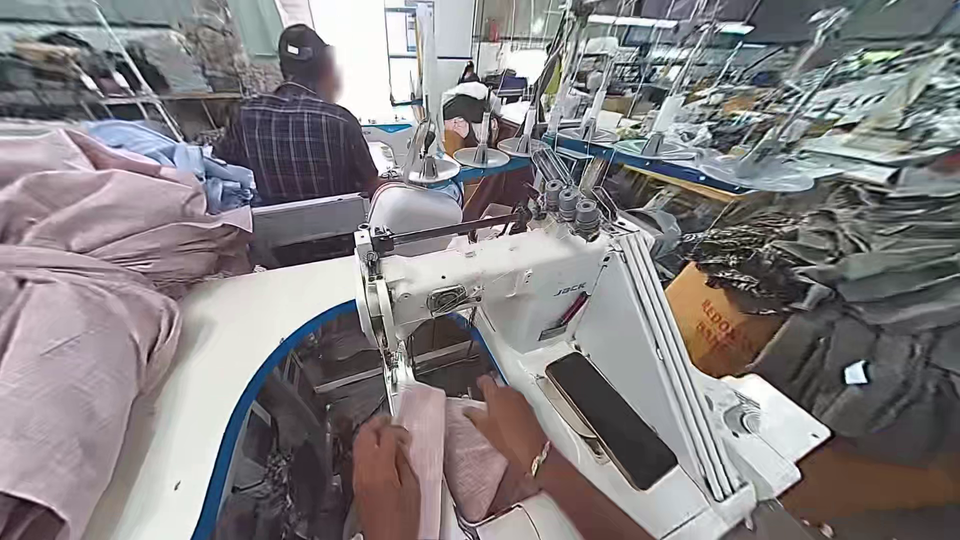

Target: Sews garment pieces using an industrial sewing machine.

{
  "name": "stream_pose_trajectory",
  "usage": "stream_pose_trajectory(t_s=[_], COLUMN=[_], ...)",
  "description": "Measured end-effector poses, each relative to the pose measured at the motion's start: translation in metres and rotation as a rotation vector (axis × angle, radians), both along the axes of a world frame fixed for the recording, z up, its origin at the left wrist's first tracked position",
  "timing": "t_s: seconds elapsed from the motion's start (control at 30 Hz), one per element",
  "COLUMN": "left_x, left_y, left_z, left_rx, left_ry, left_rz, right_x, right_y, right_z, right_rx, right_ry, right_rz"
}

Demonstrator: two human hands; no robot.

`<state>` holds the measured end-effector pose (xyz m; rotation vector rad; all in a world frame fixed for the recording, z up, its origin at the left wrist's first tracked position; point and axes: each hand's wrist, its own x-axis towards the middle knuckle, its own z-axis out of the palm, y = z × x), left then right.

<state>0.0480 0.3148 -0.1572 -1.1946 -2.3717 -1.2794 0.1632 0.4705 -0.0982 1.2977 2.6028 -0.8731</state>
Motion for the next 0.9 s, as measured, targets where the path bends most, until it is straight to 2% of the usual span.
stream_pose_trajectory(t_s=[0.07,0.13,0.2,0.3,0.4,0.47,0.53,0.63,0.67,0.8,0.9], left_x=[0.009,0.006,0.005,0.003,0.002,-0.001,-0.002,-0.007,-0.006,-0.007,-0.015], left_y=[-0.013,-0.014,-0.009,-0.004,-0.006,-0.007,-0.003,0.011,0.013,-0.001,0.003], left_z=[-0.002,0.005,0.003,-0.003,0.002,0.004,0.004,-0.003,-0.002,0.02,0.022], left_rx=[-0.114,-0.238,-0.242,-0.087,-0.199,-0.258,-0.205,-0.009,-0.027,-0.36,-0.471], left_ry=[-0.063,-0.164,-0.173,-0.063,-0.199,-0.28,-0.226,0.015,0.008,-0.333,-0.364], left_rz=[-0.005,-0.004,0.049,0.045,-0.035,-0.022,0.031,0.055,0.041,-0.004,-0.058], right_x=[-0.001,-0.014,-0.036,-0.06,-0.05,-0.04,-0.034,-0.031,-0.03,-0.029,-0.033], right_y=[0.019,0.017,0.003,-0.017,-0.025,-0.019,-0.014,-0.017,-0.015,0.012,0.0], right_z=[-0.015,-0.018,-0.015,-0.008,0.0,-0.002,-0.006,-0.01,-0.01,-0.005,-0.004], right_rx=[-0.091,-0.099,-0.093,0.003,0.108,0.118,0.154,0.176,0.169,0.009,0.039], right_ry=[-0.155,-0.092,0.05,0.184,0.101,0.087,0.192,0.385,0.369,-0.032,0.071], right_rz=[0.075,0.183,0.194,0.145,0.148,0.172,0.206,0.169,0.132,0.109,0.161])
